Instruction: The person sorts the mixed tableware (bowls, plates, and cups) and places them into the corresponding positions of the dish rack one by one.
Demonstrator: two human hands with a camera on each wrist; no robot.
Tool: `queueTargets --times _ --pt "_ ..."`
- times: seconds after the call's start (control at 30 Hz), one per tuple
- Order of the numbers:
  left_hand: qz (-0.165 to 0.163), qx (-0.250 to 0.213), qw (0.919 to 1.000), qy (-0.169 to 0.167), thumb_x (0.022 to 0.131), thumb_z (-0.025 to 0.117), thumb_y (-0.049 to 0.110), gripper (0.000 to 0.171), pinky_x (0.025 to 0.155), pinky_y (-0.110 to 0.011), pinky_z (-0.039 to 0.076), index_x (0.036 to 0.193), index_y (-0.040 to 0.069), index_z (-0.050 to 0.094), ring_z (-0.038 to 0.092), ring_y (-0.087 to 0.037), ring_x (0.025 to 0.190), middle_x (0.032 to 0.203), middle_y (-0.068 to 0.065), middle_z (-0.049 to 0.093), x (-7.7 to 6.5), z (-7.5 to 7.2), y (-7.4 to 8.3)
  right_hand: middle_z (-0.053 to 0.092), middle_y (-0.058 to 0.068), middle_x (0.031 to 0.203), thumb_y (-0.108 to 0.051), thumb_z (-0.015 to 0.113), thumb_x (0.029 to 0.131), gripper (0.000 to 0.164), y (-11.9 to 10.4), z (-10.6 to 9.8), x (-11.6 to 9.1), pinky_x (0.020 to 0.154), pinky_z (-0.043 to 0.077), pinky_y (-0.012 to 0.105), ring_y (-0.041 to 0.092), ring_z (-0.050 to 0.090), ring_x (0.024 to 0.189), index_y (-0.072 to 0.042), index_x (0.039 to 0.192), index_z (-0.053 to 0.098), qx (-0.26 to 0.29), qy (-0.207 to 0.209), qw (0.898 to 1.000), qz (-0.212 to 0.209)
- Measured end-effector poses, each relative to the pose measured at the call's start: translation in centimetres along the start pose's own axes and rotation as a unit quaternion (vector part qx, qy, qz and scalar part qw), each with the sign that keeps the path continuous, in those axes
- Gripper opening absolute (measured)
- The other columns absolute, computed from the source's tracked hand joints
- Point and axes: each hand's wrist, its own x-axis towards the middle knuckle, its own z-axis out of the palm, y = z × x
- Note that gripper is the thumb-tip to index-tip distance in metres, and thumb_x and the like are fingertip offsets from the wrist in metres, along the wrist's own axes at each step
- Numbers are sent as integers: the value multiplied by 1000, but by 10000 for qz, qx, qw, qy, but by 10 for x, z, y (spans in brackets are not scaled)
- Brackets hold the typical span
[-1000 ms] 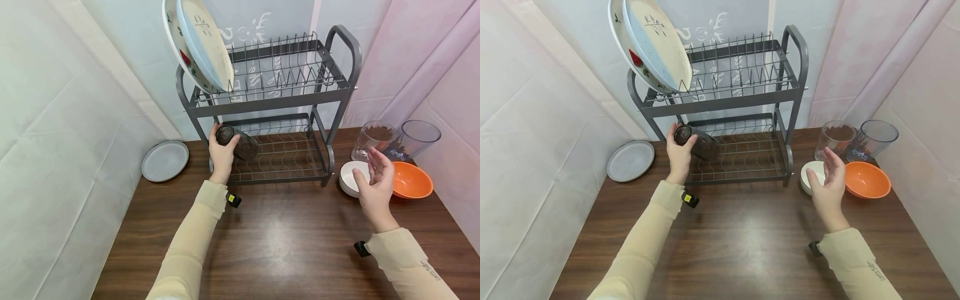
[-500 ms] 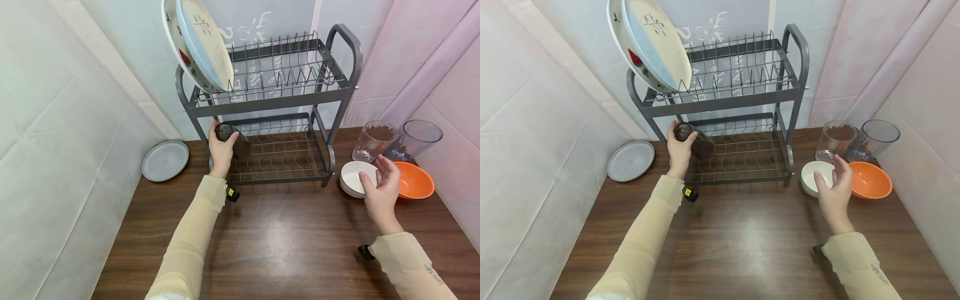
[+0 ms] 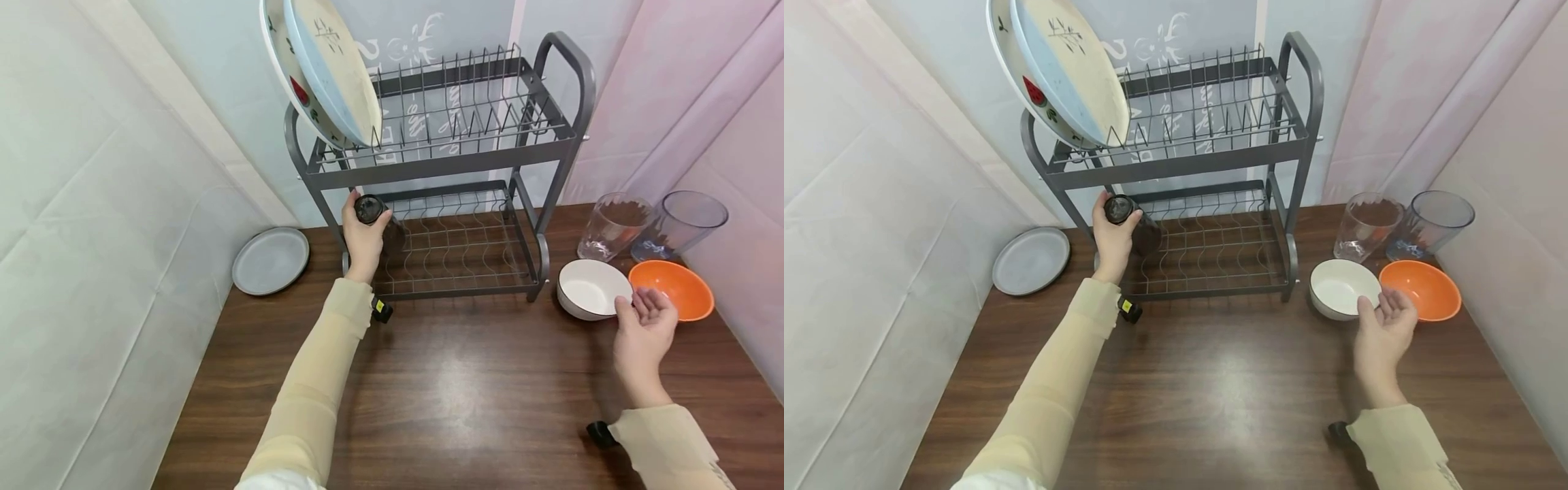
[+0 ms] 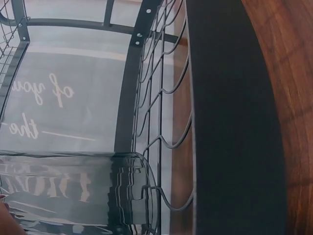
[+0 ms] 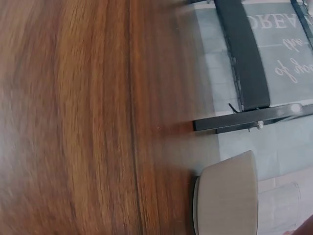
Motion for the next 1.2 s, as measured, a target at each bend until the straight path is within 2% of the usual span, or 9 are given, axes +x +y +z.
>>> queueTargets --times 0.13,0.23,0.37,0.47,0.6,0.67,0.77,0.97,1.2 --pt "-4 62 10000 -38 76 65 31 75 98 -25 37 137 24 23 34 -11 126 140 4 27 3 1 -1 43 -2 103 -3 58 80 50 -5 -5 1 80 40 7 7 46 97 -8 122 31 -302 289 9971 642" --pt "3 188 9998 -33 76 65 32 75 98 -26 36 137 23 23 34 -12 126 140 3 28 6 1 -2 44 -6 96 -10 59 81 54 -6 -10 4 68 39 3 1 46 86 -9 125 27 -990 207 9883 1143" --pt "49 359 9993 -18 76 65 33 75 98 -27 36 137 21 24 35 -13 125 139 2 29 8 2 -2 45 -10 88 -21 58 82 69 -4 -18 10 60 40 4 -6 50 70 -5 135 17 -1736 -315 9701 1669" --pt "42 448 9990 -1 76 65 32 74 98 -28 37 137 20 25 36 -14 125 139 1 29 9 3 -1 48 -9 80 -26 58 83 85 -4 -22 15 57 45 7 -5 55 59 -3 139 -2 -1660 -885 9587 2131" --pt "-20 584 9983 70 76 66 32 72 97 -29 37 136 23 26 36 -14 124 138 1 30 9 5 -1 52 -6 66 -30 56 83 100 -4 -24 21 57 50 13 1 60 56 -4 134 -26 -1379 -1679 9383 2690" --pt "-43 655 9978 99 76 65 33 72 98 -29 37 136 25 26 36 -14 124 138 2 30 10 5 -1 54 -6 63 -30 55 84 102 -3 -24 24 57 50 15 2 61 57 -2 131 -31 -1378 -1955 9301 2789" --pt "-37 792 9968 115 76 65 35 72 98 -30 36 136 26 25 36 -13 124 138 2 30 11 6 -2 55 -5 62 -30 53 85 101 -2 -24 26 57 51 17 3 61 57 0 130 -33 -1404 -2093 9252 2836" --pt "0 1066 9943 58 77 63 39 73 100 -31 34 137 24 23 34 -14 126 139 1 29 13 7 -4 53 -5 63 -28 52 86 99 -1 -25 28 56 51 17 3 60 57 2 130 -31 -1449 -2108 9270 2743" --pt "6 1199 9928 -50 77 63 39 76 98 -31 37 137 14 24 38 -18 122 137 -6 31 21 6 -6 57 -4 60 -25 52 86 96 1 -24 32 55 51 18 4 61 56 4 131 -28 -1224 -2260 9293 2651"
